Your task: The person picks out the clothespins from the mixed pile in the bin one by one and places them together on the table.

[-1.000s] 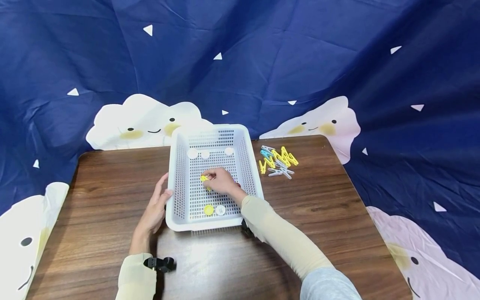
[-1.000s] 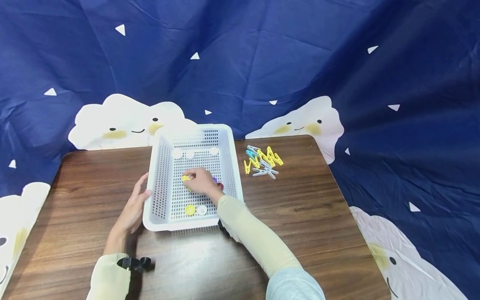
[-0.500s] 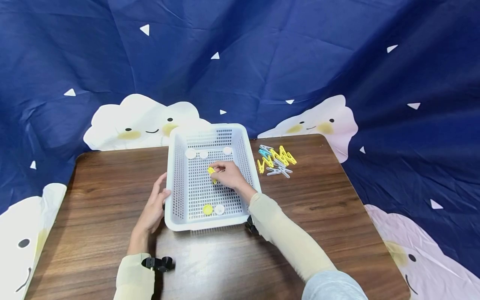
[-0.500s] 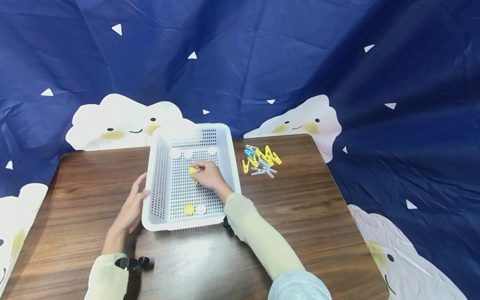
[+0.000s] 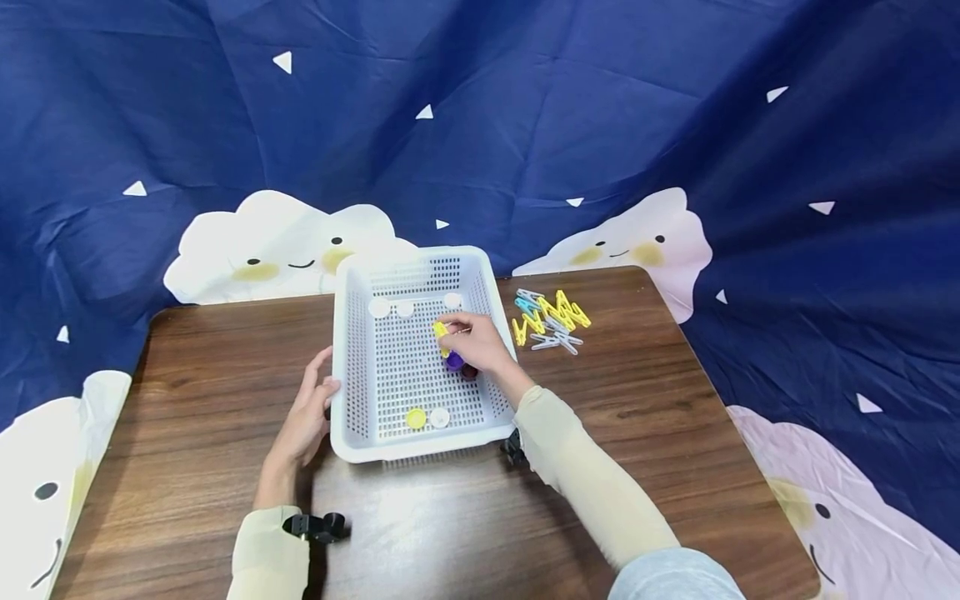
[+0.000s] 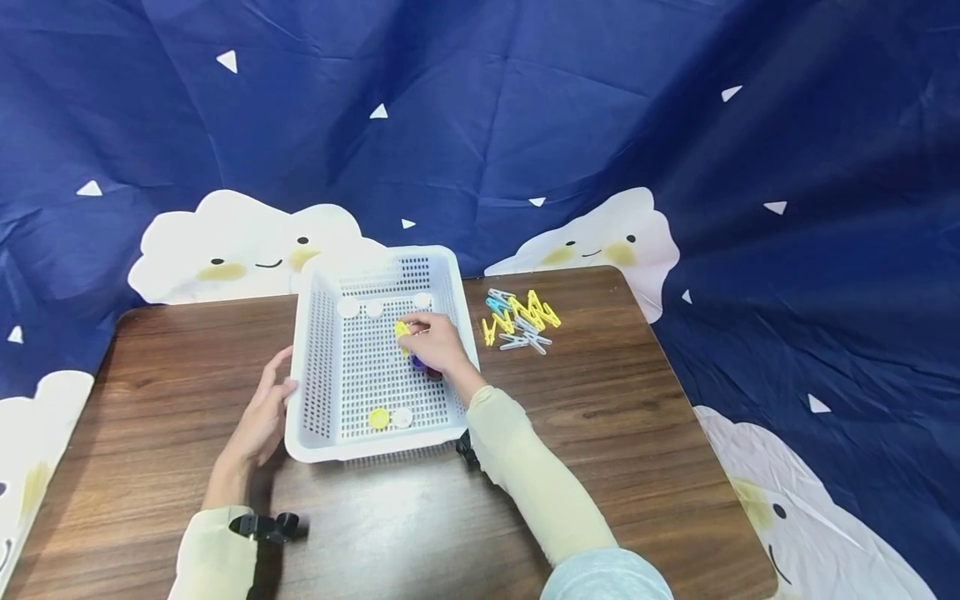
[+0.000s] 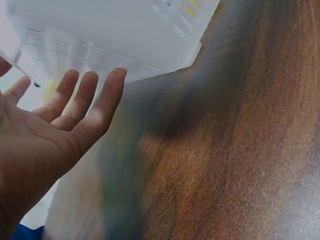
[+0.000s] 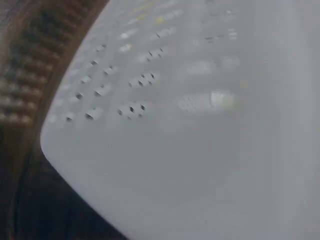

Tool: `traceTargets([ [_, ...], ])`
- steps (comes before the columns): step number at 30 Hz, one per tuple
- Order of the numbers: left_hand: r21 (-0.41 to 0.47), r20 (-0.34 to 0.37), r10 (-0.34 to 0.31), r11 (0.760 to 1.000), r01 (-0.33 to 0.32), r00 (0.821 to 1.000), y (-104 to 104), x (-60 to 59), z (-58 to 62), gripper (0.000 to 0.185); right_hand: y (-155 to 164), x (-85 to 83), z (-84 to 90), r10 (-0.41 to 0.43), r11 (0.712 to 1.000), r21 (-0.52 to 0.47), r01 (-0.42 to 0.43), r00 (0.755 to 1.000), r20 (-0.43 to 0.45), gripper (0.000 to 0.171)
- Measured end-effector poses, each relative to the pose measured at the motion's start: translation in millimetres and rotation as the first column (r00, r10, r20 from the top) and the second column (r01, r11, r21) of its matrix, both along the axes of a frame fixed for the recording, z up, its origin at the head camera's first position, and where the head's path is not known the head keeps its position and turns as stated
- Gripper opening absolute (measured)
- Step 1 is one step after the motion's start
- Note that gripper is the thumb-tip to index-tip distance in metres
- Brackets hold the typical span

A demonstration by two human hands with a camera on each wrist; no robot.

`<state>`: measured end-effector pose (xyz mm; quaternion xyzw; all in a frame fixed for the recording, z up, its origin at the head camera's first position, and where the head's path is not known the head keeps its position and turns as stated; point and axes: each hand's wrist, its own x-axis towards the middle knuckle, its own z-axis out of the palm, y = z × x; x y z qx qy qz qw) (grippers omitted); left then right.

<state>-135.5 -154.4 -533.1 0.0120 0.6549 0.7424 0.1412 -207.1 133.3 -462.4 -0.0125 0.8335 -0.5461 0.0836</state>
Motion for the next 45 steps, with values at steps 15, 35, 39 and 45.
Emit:
traceTargets([
  [15,0.011,0.008,0.002,1.0,-0.003,1.0,1,1.7,-1.0,0.056,28,-1.4,17.5,-0.109,0.988,-0.115,0.106,0.994,-0.018,0.037],
  [35,0.024,-0.009,-0.012,1.0,0.013,1.0,-2,1.5,-4.9,0.055,73,-6.8,6.0,-0.191,0.946,-0.271,0.176,0.981,-0.028,0.038],
  [39,0.034,-0.004,-0.014,0.999,0.014,1.0,-2,1.1,-5.6,0.055,87,-7.0,0.2,-0.207,0.953,-0.233,0.195,0.978,-0.029,0.04],
  [45,0.03,-0.01,-0.014,0.999,0.014,1.0,-1,-0.2,-4.6,0.055,105,-6.2,-10.7,-0.26,0.948,-0.197,0.25,0.965,-0.023,0.04],
])
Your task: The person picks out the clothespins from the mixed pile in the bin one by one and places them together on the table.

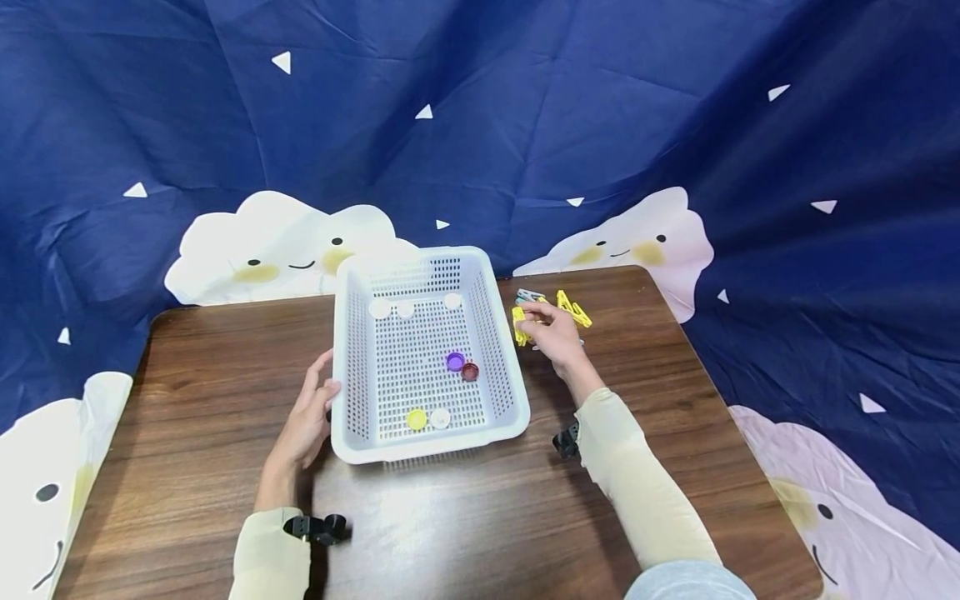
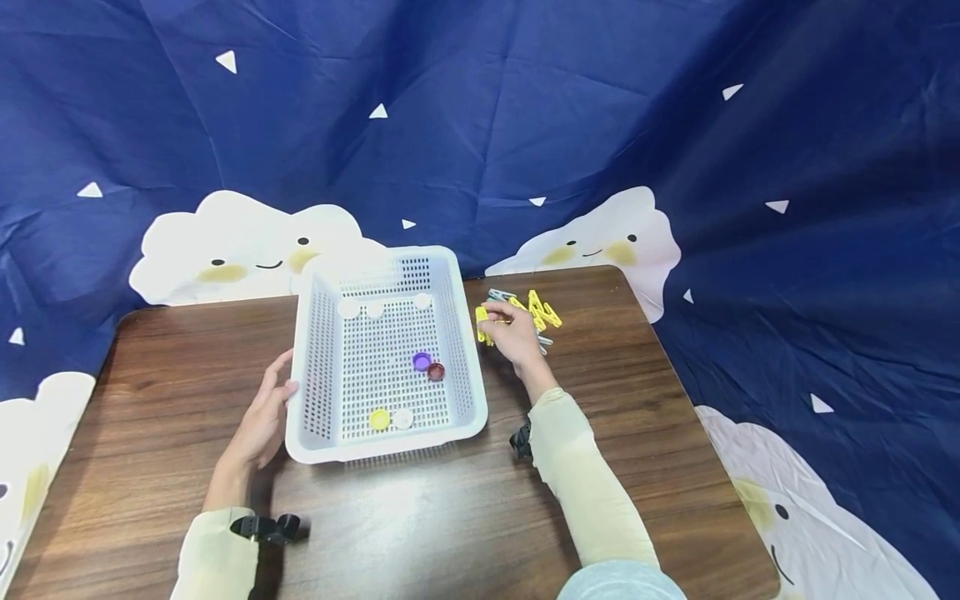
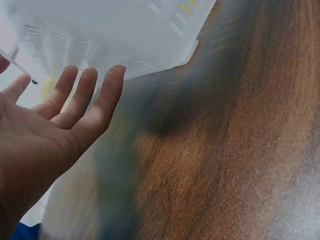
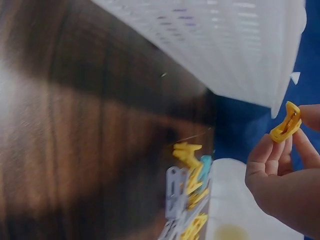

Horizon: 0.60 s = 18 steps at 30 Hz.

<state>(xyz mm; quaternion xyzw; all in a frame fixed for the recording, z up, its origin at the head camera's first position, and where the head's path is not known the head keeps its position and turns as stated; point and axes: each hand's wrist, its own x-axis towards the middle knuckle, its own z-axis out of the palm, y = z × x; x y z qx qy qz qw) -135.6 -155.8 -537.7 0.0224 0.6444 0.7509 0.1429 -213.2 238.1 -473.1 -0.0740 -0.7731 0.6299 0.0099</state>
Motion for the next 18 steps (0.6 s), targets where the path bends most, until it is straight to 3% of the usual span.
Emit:
traceTargets([
  [18,0.003,-0.003,-0.005,1.0,0.005,1.0,0,-0.4,0.1,0.057,26,3.5,-27.9,-0.093,0.995,0.024,0.092,0.994,0.061,0.042],
])
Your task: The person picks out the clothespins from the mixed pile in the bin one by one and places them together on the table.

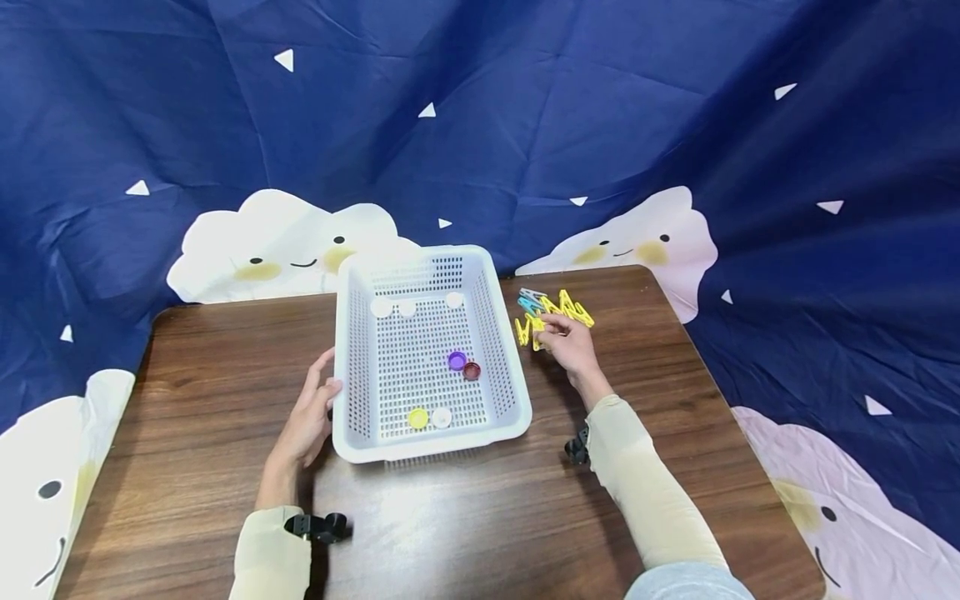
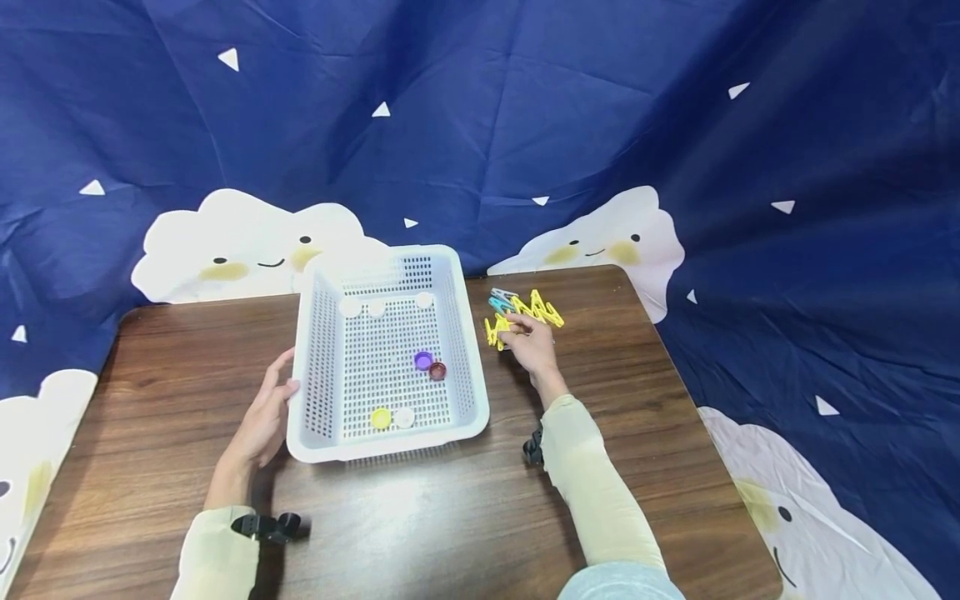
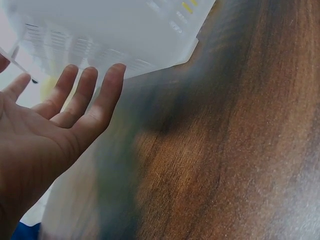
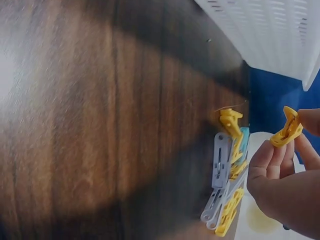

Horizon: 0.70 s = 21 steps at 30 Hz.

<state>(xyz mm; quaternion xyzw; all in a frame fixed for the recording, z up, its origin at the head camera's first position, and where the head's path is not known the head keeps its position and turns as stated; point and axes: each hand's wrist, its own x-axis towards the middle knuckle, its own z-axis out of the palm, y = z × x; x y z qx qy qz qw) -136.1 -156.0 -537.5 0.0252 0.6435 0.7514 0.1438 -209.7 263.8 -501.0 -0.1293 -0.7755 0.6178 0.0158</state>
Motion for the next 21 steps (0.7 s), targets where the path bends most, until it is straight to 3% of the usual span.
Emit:
traceTargets([
  [13,0.005,0.003,-0.002,1.0,0.002,1.0,-2,2.9,-1.8,0.057,13,3.8,-21.7,-0.068,0.997,0.029,0.066,0.995,0.069,0.04],
  [21,-0.003,0.003,0.002,1.0,-0.002,1.0,-1,1.1,-1.9,0.056,22,3.3,-32.8,-0.118,0.987,0.122,0.106,0.988,0.1,0.04],
])
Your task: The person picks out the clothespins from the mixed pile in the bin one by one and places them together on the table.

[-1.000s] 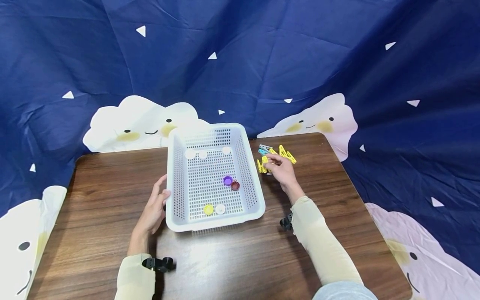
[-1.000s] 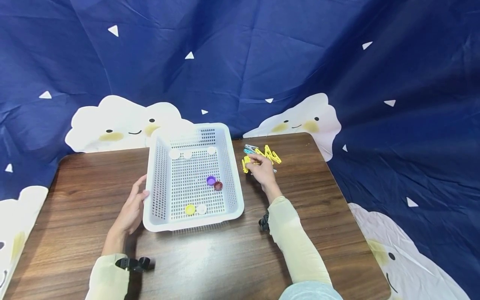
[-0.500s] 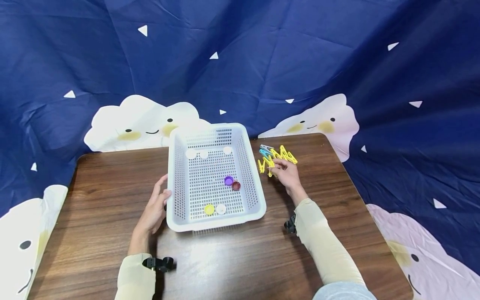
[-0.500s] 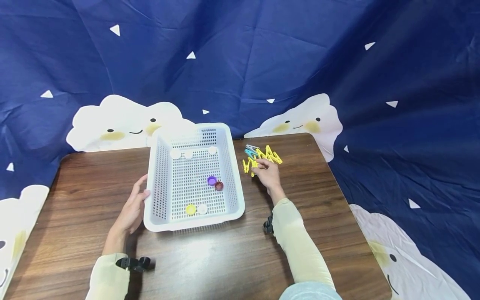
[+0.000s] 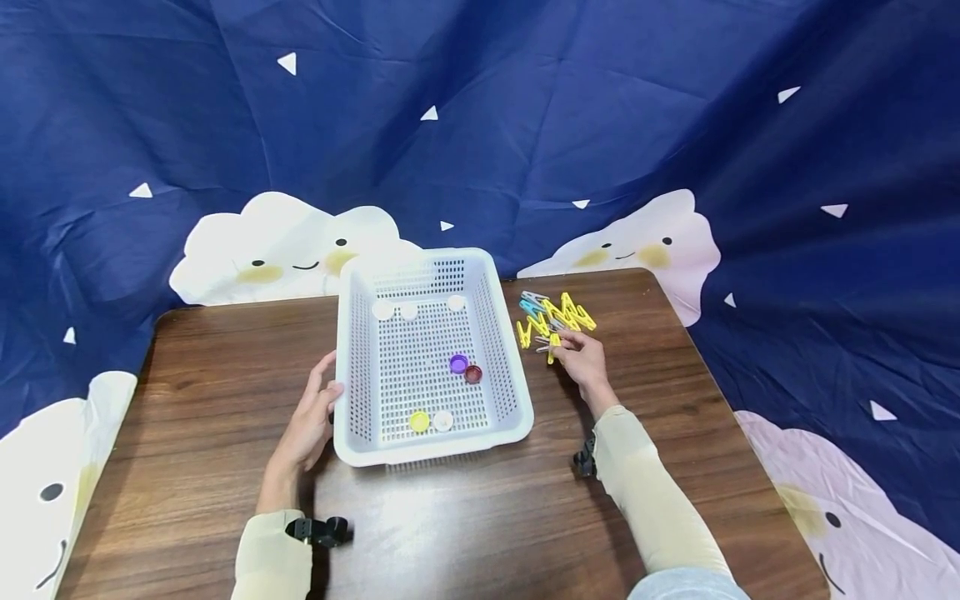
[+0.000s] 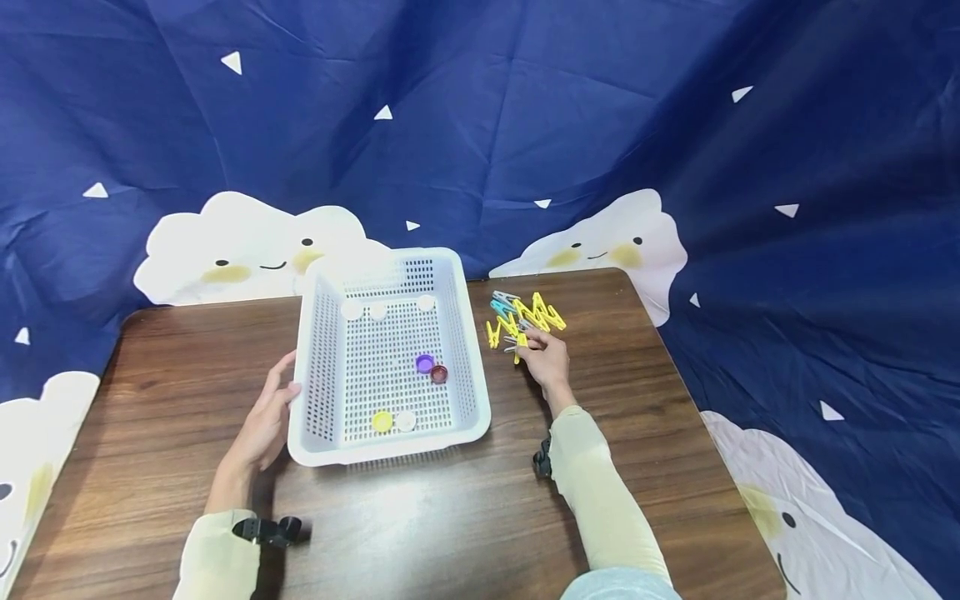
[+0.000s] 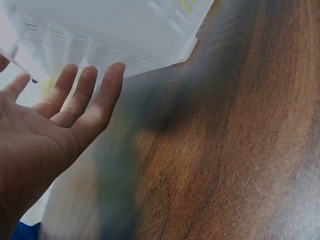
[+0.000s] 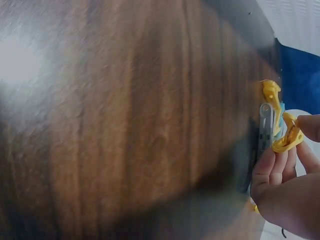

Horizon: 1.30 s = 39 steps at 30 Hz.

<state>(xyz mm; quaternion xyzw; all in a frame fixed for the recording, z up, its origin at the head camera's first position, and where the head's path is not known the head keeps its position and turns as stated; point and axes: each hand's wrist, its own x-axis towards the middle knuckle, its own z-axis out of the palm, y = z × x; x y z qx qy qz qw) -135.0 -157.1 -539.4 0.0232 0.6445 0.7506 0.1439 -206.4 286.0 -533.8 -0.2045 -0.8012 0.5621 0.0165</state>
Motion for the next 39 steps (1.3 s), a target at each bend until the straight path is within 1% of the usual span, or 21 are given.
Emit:
traceTargets([
  [8,0.004,-0.023,-0.011,1.0,0.011,1.0,0.1,0.9,0.5,0.057,5.1,4.8,-6.4,-0.063,0.997,0.046,0.064,0.998,-0.019,0.036],
  [12,0.0,-0.021,-0.011,1.0,0.011,1.0,0.0,1.3,0.6,0.057,5.0,6.1,-7.3,-0.066,0.994,0.088,0.068,0.998,-0.017,0.035],
  [16,0.003,-0.009,-0.007,1.0,0.007,1.0,-0.1,1.2,-0.5,0.057,4.6,6.6,-7.0,-0.066,0.987,0.145,0.064,0.998,0.003,0.035],
  [23,0.011,-0.004,-0.008,1.0,0.008,1.0,-0.2,1.6,-1.0,0.059,5.3,6.4,-6.8,-0.094,0.968,0.237,0.08,0.994,0.05,0.034],
  [39,0.004,-0.023,-0.018,1.0,0.018,1.0,-1.0,-0.1,-2.5,0.058,9.1,5.6,-4.9,-0.114,0.962,0.256,0.099,0.993,0.042,0.032],
])
